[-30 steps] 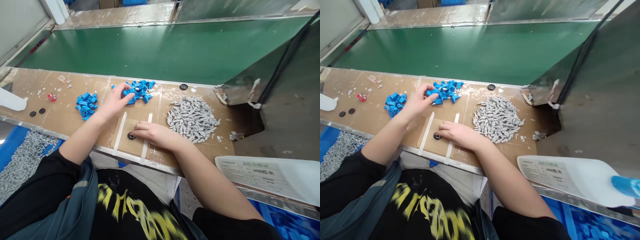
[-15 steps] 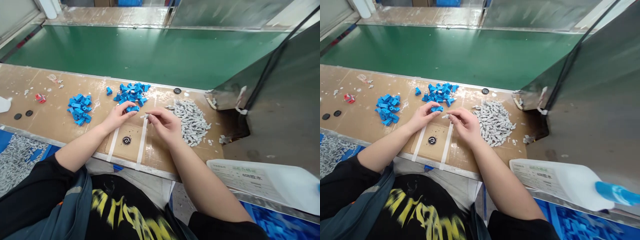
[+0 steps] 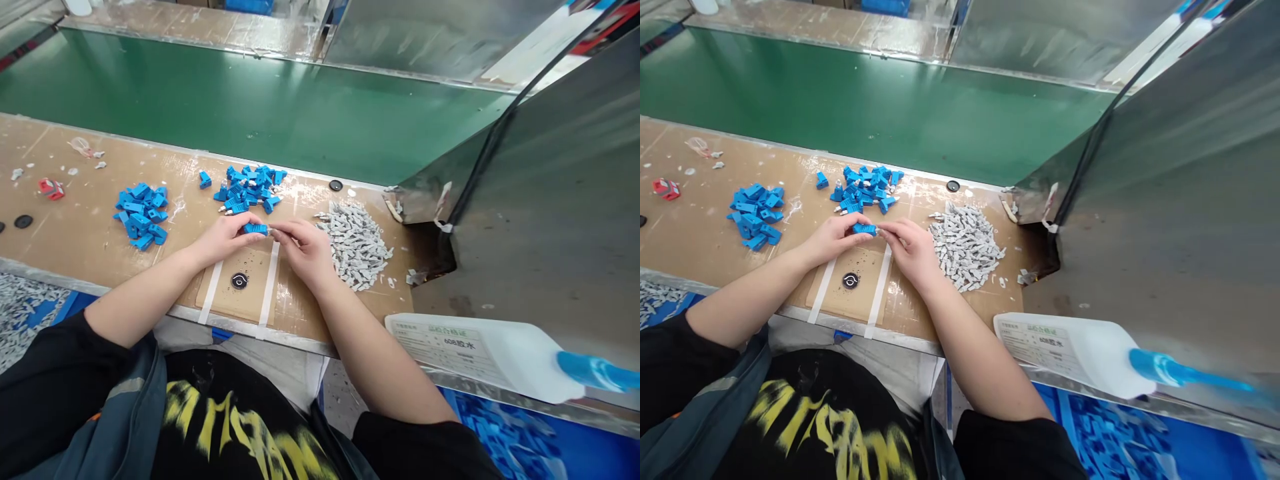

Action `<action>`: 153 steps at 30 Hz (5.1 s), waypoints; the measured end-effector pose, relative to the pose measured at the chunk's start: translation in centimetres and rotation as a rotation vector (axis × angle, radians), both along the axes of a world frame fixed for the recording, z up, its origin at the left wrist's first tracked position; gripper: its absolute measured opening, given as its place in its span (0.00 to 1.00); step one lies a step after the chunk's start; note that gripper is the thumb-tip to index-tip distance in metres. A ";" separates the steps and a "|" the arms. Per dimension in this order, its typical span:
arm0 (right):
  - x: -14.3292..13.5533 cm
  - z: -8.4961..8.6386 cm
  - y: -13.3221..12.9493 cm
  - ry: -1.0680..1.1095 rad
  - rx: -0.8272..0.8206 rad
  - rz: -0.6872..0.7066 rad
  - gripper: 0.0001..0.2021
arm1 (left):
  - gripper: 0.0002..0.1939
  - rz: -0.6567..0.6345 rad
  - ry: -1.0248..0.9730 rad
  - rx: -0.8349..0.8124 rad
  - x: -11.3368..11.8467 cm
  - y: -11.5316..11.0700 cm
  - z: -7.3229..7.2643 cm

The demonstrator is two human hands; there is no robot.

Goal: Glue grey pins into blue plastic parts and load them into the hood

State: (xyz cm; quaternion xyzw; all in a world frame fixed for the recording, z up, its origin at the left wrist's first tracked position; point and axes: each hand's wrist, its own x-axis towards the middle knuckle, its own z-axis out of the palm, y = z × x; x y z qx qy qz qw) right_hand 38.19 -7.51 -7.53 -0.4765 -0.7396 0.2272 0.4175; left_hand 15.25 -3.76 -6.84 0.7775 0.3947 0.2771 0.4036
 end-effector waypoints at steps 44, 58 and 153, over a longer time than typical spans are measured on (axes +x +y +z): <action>4.2 -0.5 3.3 -0.695 -0.024 -0.376 0.17 | 0.22 0.219 0.868 0.213 -1.0 13.2 8.0; 4.6 0.2 3.6 -0.638 -0.029 -0.455 0.17 | 0.27 0.333 1.410 0.001 -13.2 10.5 10.3; -2.1 -1.6 0.5 -0.365 0.013 0.066 0.16 | 0.19 0.311 0.129 0.056 2.5 0.5 -0.7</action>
